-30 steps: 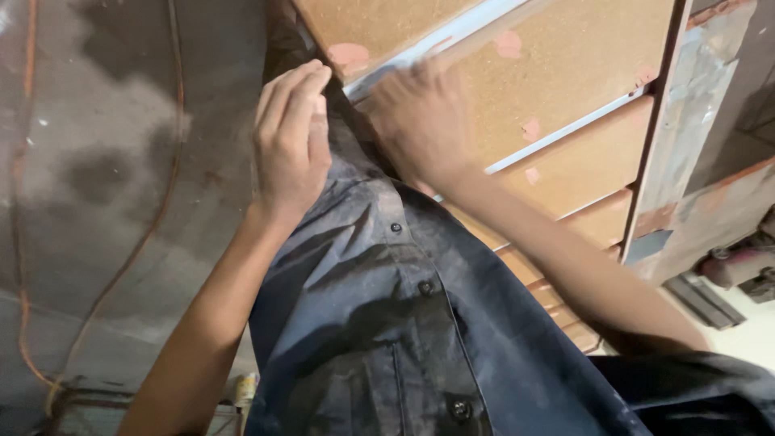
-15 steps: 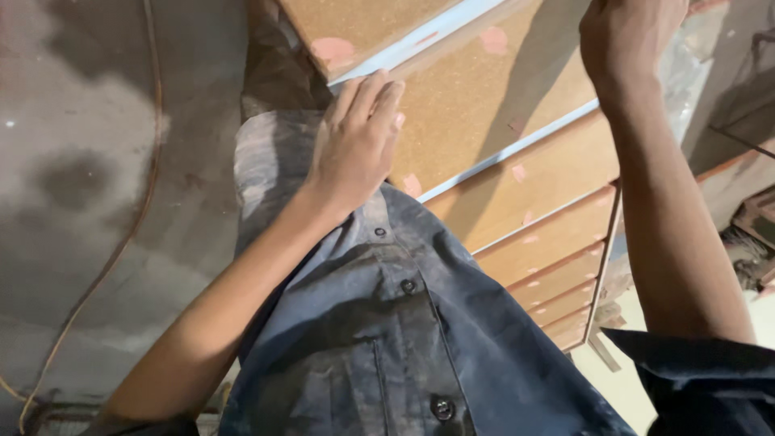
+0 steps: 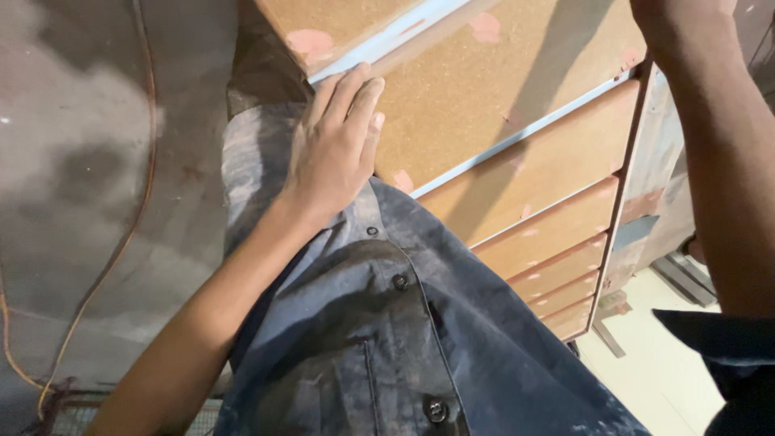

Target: The person sands the surface of a wooden panel using a sanding block. They move the block back and forth across the panel, focusing on smoothing the surface and edges.

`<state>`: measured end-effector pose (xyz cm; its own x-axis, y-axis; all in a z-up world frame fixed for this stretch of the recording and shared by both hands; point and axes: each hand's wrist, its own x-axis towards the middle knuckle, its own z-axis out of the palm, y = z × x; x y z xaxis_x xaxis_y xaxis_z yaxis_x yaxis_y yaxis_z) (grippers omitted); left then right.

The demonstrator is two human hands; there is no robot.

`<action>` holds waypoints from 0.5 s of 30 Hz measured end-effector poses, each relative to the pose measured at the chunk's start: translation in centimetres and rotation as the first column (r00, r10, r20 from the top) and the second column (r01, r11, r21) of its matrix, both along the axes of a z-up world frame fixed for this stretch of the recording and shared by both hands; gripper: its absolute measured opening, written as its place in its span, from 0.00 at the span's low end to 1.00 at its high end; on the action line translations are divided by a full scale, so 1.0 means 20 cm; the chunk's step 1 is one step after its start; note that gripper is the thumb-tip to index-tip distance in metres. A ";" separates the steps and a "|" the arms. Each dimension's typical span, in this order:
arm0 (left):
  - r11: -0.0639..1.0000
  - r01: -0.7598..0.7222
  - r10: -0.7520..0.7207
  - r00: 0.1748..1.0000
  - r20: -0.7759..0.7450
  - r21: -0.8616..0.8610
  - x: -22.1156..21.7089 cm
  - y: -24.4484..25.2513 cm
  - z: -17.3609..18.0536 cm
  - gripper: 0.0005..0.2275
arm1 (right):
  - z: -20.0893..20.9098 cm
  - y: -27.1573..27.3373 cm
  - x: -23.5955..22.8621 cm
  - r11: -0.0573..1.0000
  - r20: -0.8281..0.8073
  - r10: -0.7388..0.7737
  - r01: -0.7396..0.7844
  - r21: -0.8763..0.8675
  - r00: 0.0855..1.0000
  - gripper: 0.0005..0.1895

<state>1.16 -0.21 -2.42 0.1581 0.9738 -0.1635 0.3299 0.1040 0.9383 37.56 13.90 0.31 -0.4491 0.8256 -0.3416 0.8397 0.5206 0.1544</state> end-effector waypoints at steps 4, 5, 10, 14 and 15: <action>0.995 -0.082 0.088 0.992 0.089 -0.063 -0.04 -0.02 0.02 0.15 | -0.04 -0.09 -0.27 0.998 0.007 0.038 -0.039 0.047 0.999 0.34; 0.989 -0.131 0.136 0.988 0.075 -0.070 -0.06 -0.03 0.02 0.14 | -0.03 -0.16 -0.45 0.991 0.031 0.109 -0.112 0.077 0.994 0.34; 0.958 -0.286 0.287 0.957 0.035 -0.033 -0.11 -0.07 0.05 0.11 | 0.01 -0.60 -1.06 0.987 -0.177 0.017 -0.045 -0.156 0.984 0.32; 0.964 -0.265 0.262 0.963 0.060 0.031 -0.18 -0.14 0.08 0.12 | -0.06 -0.41 -0.63 0.996 -0.061 0.045 -0.040 0.078 0.997 0.30; 0.966 -0.255 0.253 0.966 0.059 0.031 -0.18 -0.17 0.08 0.12 | -0.06 -0.29 -0.45 0.992 -0.094 -0.108 0.114 0.060 0.990 0.28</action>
